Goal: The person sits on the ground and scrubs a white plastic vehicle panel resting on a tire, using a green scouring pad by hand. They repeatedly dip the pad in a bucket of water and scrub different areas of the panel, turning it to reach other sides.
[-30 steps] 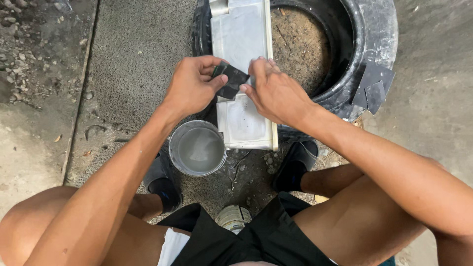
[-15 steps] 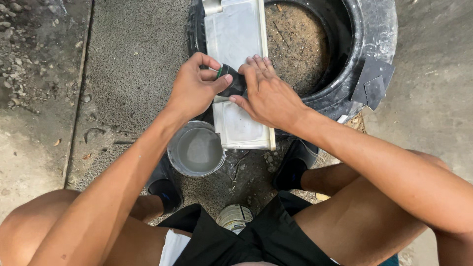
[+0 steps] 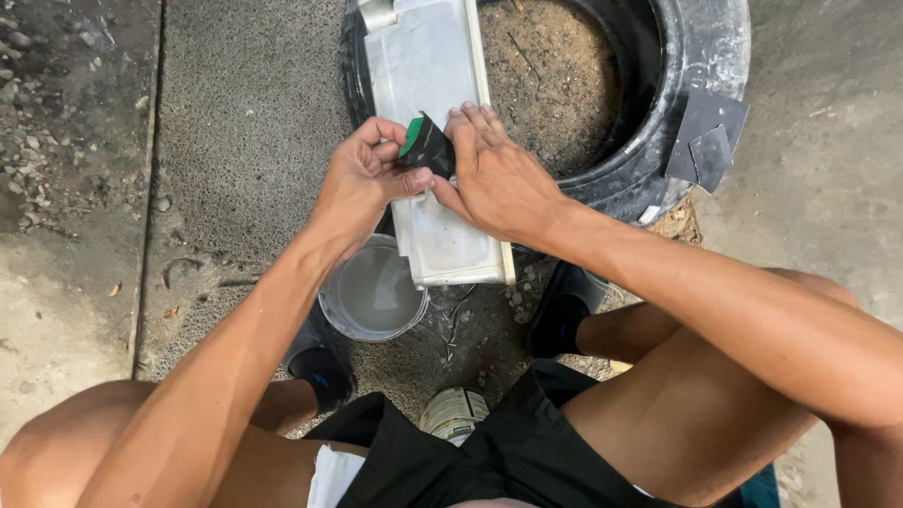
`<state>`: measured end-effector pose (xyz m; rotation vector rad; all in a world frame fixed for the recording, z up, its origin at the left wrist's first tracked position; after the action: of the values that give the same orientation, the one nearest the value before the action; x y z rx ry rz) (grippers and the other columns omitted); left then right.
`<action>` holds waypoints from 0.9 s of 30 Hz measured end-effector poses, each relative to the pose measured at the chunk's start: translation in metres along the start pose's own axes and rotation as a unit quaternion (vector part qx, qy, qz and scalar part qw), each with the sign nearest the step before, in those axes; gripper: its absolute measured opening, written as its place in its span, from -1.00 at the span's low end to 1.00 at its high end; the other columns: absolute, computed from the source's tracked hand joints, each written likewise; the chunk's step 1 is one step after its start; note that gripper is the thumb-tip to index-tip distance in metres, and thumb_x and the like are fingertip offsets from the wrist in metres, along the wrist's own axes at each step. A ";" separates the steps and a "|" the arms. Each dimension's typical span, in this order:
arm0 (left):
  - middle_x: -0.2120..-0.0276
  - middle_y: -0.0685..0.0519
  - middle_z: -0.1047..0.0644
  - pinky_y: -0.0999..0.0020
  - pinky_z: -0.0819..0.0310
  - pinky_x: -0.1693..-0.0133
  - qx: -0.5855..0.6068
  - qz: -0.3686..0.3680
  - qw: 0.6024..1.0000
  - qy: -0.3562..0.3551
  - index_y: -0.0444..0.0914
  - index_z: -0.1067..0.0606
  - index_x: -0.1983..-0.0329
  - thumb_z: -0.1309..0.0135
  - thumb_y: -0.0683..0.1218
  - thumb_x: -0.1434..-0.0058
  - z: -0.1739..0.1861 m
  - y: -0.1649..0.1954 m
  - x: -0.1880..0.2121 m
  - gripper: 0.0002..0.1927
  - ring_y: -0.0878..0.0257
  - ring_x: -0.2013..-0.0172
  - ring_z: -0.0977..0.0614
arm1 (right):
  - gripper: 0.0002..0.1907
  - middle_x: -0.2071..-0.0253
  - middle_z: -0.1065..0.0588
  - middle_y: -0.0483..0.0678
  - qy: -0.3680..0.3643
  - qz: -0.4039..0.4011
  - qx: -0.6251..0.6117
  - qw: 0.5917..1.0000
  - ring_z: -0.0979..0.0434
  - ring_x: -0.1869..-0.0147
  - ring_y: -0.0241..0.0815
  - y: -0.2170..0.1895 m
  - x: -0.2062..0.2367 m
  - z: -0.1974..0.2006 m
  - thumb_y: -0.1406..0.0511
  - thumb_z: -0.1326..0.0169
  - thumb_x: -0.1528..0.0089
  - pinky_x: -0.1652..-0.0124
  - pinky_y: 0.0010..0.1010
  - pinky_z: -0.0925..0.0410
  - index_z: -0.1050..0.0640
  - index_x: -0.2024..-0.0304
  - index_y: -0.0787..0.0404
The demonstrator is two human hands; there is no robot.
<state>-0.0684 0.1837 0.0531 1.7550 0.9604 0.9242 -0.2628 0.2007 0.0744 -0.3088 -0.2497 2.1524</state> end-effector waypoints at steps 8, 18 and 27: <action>0.24 0.05 -0.63 0.44 -0.58 0.08 -0.009 -0.014 0.999 -0.028 -0.29 -0.44 0.15 -0.23 -0.28 -0.24 0.006 -0.013 -0.006 -0.80 0.37 0.19 -0.64 | -0.28 -0.23 -0.32 0.60 0.010 0.000 -0.014 1.000 -0.25 -0.40 0.57 -0.002 0.001 0.002 0.02 0.04 -0.42 -0.39 0.06 -0.13 -0.25 -0.19 0.64; 0.35 0.14 -0.58 0.53 -0.48 0.21 -0.003 -0.064 0.997 0.044 -0.26 -0.45 0.26 -0.19 -0.23 -0.36 0.010 -0.011 -0.012 -0.87 0.43 0.29 -0.58 | -0.33 -0.22 -0.34 0.59 -0.006 0.011 0.005 1.000 -0.26 -0.40 0.53 -0.003 0.001 0.007 -0.01 0.11 -0.44 -0.39 0.07 -0.10 -0.31 -0.17 0.55; 0.49 0.14 -0.46 0.43 -0.30 0.42 -0.291 -0.062 0.945 0.136 -0.24 -0.38 0.30 -0.16 -0.05 -0.41 0.003 0.008 0.015 -0.75 0.39 0.46 -0.43 | -0.60 -0.07 -0.44 0.59 -0.010 -0.003 0.060 0.998 -0.47 -0.22 0.46 0.001 -0.009 0.014 0.15 0.15 -0.47 -0.09 0.04 -0.39 -0.35 -0.08 0.40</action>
<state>-0.0578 0.1940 0.0626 1.0761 0.8431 1.2392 -0.2628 0.1923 0.0884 -0.2163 -0.1313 2.1554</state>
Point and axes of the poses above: each hand's wrist, its own x-axis away from the middle knuckle, its own z-axis out of the back of the hand, y = z × x, the point moved 2 cm from there along -x, towards the middle knuckle
